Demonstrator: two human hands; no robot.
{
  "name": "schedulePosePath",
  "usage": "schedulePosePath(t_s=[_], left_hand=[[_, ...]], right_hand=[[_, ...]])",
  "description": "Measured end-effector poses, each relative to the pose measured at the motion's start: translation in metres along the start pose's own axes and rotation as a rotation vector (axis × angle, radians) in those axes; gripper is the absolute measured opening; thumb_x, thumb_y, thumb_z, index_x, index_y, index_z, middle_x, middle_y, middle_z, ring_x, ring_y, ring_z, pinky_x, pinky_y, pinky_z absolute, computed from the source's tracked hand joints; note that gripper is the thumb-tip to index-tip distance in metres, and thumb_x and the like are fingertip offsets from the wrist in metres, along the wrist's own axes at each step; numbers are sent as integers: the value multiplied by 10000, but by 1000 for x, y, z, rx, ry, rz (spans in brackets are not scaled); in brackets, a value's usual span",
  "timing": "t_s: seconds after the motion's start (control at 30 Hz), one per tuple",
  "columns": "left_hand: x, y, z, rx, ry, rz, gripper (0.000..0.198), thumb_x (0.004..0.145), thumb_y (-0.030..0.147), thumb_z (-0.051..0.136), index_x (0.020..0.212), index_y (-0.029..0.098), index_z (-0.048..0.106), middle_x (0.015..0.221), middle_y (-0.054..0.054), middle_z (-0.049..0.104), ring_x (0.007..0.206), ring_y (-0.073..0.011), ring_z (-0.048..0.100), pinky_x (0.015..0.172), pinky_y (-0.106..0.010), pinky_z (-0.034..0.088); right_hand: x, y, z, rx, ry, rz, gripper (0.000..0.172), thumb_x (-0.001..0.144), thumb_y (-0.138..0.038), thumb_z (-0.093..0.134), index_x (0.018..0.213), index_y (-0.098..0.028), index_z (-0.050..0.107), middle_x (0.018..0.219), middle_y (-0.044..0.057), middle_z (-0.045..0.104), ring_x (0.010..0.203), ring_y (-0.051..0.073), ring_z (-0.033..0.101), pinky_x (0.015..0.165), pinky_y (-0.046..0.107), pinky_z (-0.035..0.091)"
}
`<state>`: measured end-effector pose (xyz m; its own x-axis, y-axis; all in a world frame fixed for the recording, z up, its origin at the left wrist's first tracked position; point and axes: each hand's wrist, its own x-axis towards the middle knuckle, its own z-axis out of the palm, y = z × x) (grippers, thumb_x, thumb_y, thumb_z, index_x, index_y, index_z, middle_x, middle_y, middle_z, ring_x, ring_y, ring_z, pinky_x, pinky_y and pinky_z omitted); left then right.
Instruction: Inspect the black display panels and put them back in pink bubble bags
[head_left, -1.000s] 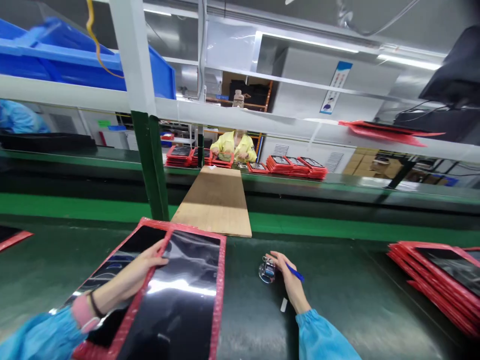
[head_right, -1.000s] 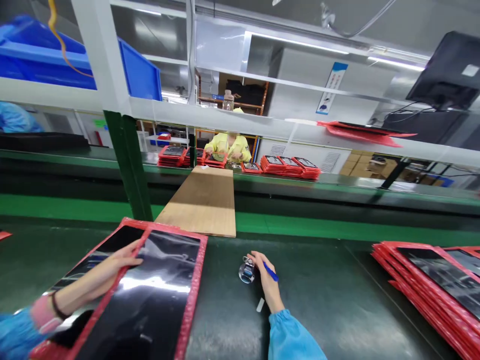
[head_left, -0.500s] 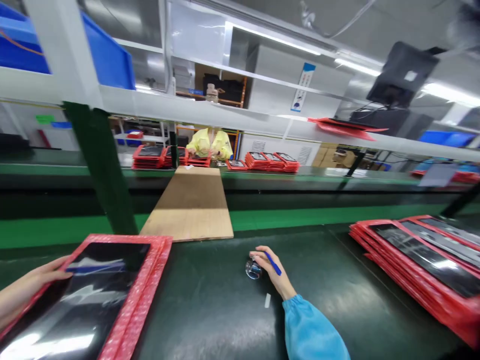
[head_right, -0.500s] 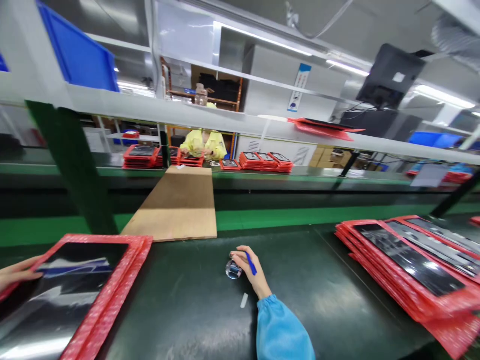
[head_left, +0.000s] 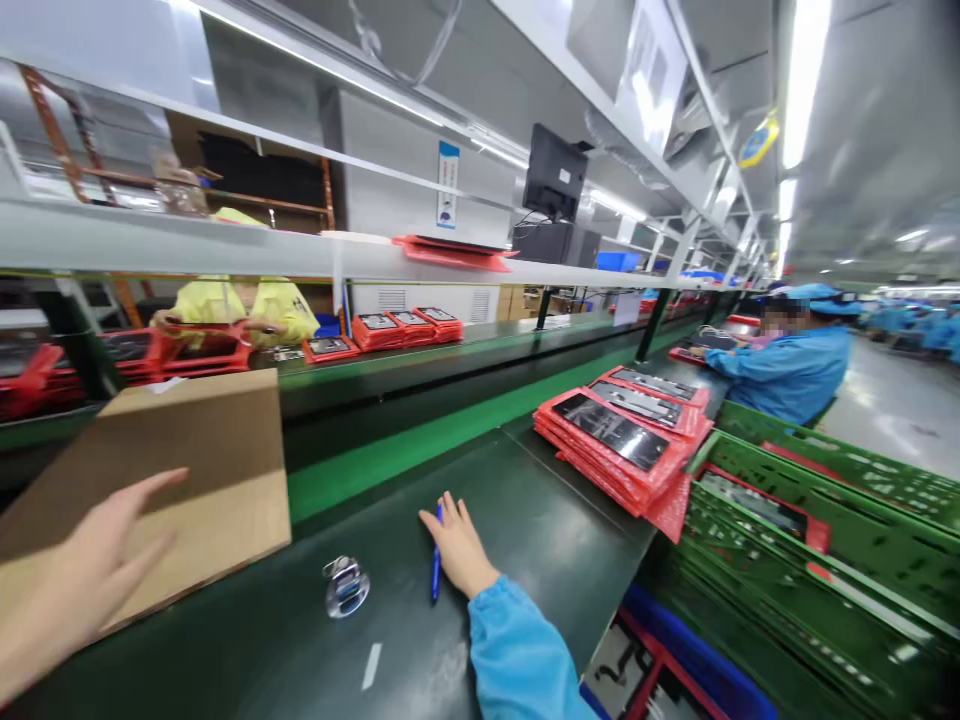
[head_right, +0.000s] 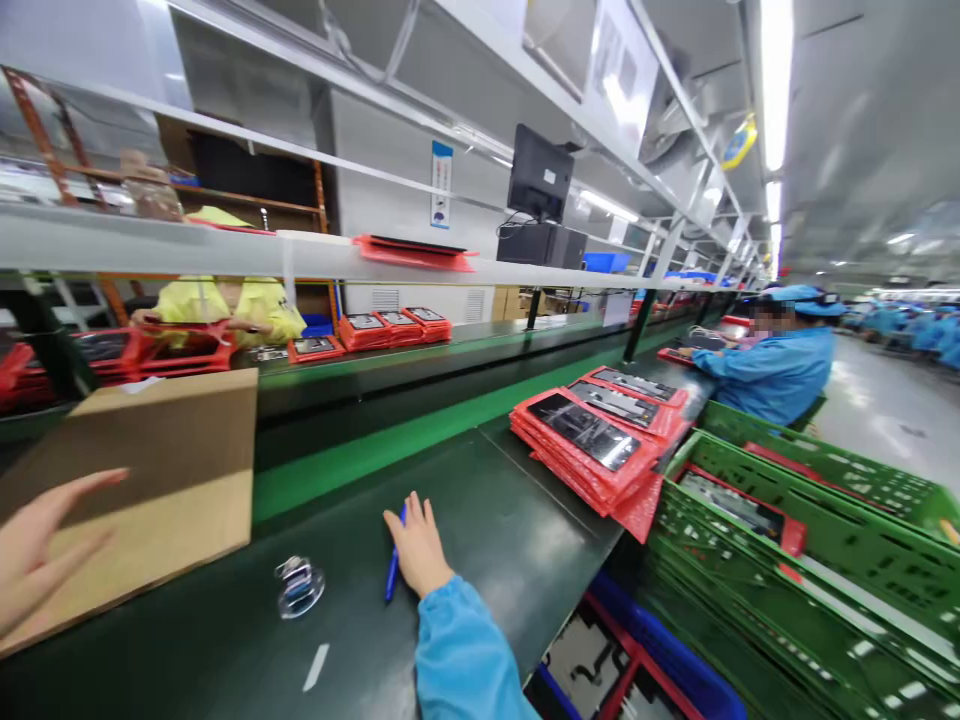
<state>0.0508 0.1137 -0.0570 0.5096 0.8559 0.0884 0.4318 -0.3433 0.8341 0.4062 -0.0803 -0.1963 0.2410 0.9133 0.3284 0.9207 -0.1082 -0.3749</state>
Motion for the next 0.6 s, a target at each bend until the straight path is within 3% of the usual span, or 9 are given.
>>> schedulePosePath(t_s=[0.03, 0.1, 0.2, 0.27, 0.33, 0.43, 0.5, 0.6], left_hand=[[14, 15, 27, 39, 104, 126, 384, 789, 430, 615, 1150, 431, 486, 1392, 172, 513, 1411, -286, 285, 1183, -489, 155], [37, 50, 85, 30, 86, 265, 437, 731, 435, 653, 1146, 353, 543, 1328, 67, 584, 1311, -300, 442, 1172, -441, 218], [70, 107, 174, -88, -145, 272, 443, 719, 360, 690, 1130, 233, 588, 1265, -62, 629, 1252, -318, 508, 1138, -414, 280], [95, 137, 232, -109, -242, 246, 397, 753, 271, 691, 1132, 195, 601, 1194, -88, 659, 1203, -289, 555, 1098, -394, 343], [123, 159, 289, -124, -303, 192, 319, 813, 233, 666, 1119, 157, 613, 1153, -104, 663, 1136, -268, 594, 1050, -431, 399], [159, 182, 372, -173, -373, 108, 291, 911, 315, 587, 1166, 175, 602, 1218, -92, 614, 1054, -231, 613, 913, -457, 507], [175, 194, 423, -234, -395, 70, 323, 913, 326, 586, 1200, 177, 584, 1232, -97, 600, 1048, -232, 614, 879, -446, 528], [189, 209, 485, -347, -408, 47, 352, 913, 335, 586, 1222, 168, 568, 1231, -101, 596, 1037, -234, 618, 860, -446, 537]], right_hand=[[1, 0, 2, -28, -17, -17, 425, 910, -249, 612, 1324, -211, 523, 1456, 109, 455, 1348, 325, 407, 1086, 615, 323], [4, -1, 5, -63, -27, -39, 521, 901, -180, 606, 1397, -244, 458, 1475, 117, 440, 1385, 352, 357, 1095, 654, 275], [7, 8, 3, -70, 27, -34, 689, 860, -78, 608, 1460, -315, 367, 1462, 133, 468, 1396, 376, 341, 1094, 676, 243], [6, 27, -6, -60, 121, 0, 698, 846, -82, 628, 1457, -301, 371, 1429, 123, 510, 1368, 348, 396, 1098, 633, 279], [-1, 58, -20, -53, 282, 92, 542, 883, -147, 613, 1392, -246, 458, 1357, 100, 570, 1286, 290, 497, 1071, 556, 367], [-26, 117, -51, -82, 649, 349, 290, 949, -261, 537, 1230, -201, 571, 1235, 87, 606, 1126, 239, 581, 982, 480, 459], [-49, 153, -72, -139, 919, 516, 323, 955, -298, 516, 1259, -191, 533, 1272, 100, 556, 1171, 272, 533, 1001, 526, 418], [-79, 190, -94, -225, 1228, 681, 466, 946, -352, 510, 1374, -196, 414, 1427, 138, 401, 1341, 352, 343, 1088, 618, 255]])
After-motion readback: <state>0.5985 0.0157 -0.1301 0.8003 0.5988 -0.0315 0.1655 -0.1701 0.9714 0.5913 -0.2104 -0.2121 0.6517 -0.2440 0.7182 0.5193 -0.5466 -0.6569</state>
